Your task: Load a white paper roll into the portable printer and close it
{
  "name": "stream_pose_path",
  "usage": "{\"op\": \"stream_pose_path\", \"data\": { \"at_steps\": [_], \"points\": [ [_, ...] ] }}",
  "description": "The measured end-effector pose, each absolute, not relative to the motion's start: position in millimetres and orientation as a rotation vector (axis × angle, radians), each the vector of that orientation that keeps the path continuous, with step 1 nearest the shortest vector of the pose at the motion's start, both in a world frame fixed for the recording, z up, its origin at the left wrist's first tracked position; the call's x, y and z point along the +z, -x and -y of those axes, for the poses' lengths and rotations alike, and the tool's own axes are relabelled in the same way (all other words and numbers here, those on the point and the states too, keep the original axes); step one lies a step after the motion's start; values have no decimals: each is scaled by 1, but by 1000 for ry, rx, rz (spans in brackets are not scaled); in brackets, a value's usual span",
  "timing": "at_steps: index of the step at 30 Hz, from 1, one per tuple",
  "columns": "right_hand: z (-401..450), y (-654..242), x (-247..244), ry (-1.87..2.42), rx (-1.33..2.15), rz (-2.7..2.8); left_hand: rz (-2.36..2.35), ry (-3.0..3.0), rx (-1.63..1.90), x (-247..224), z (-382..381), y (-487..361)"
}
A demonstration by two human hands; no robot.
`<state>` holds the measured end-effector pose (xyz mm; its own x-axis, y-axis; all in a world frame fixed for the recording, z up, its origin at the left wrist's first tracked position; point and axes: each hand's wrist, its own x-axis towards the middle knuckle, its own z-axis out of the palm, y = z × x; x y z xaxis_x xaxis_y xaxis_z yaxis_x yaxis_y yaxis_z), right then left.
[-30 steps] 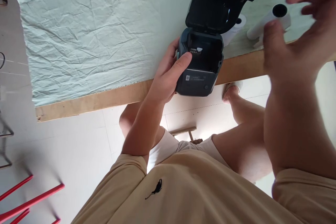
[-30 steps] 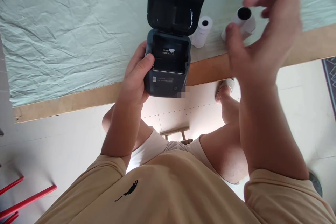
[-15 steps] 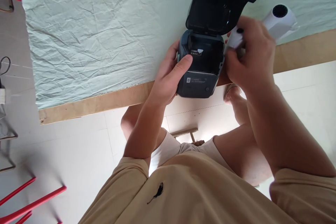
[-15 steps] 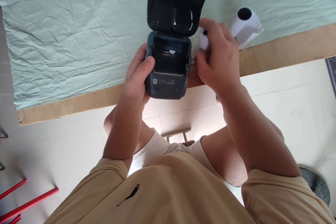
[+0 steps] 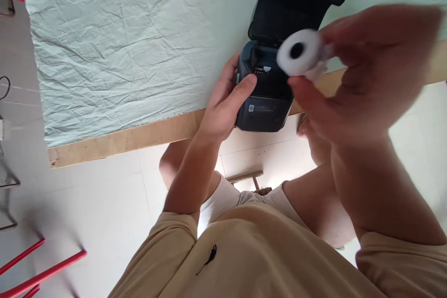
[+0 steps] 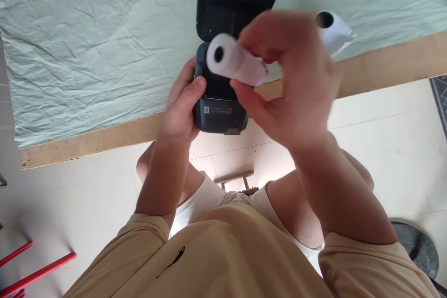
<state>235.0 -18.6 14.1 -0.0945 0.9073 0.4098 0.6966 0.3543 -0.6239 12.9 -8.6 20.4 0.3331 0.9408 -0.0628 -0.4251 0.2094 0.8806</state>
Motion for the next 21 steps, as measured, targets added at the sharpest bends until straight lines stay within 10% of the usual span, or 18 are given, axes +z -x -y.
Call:
{"op": "stream_pose_path", "data": {
  "at_steps": [21],
  "points": [
    [12,-232,-2,1044,233,1624,-688,-1146,1120,-29,-4,-6]
  ]
}}
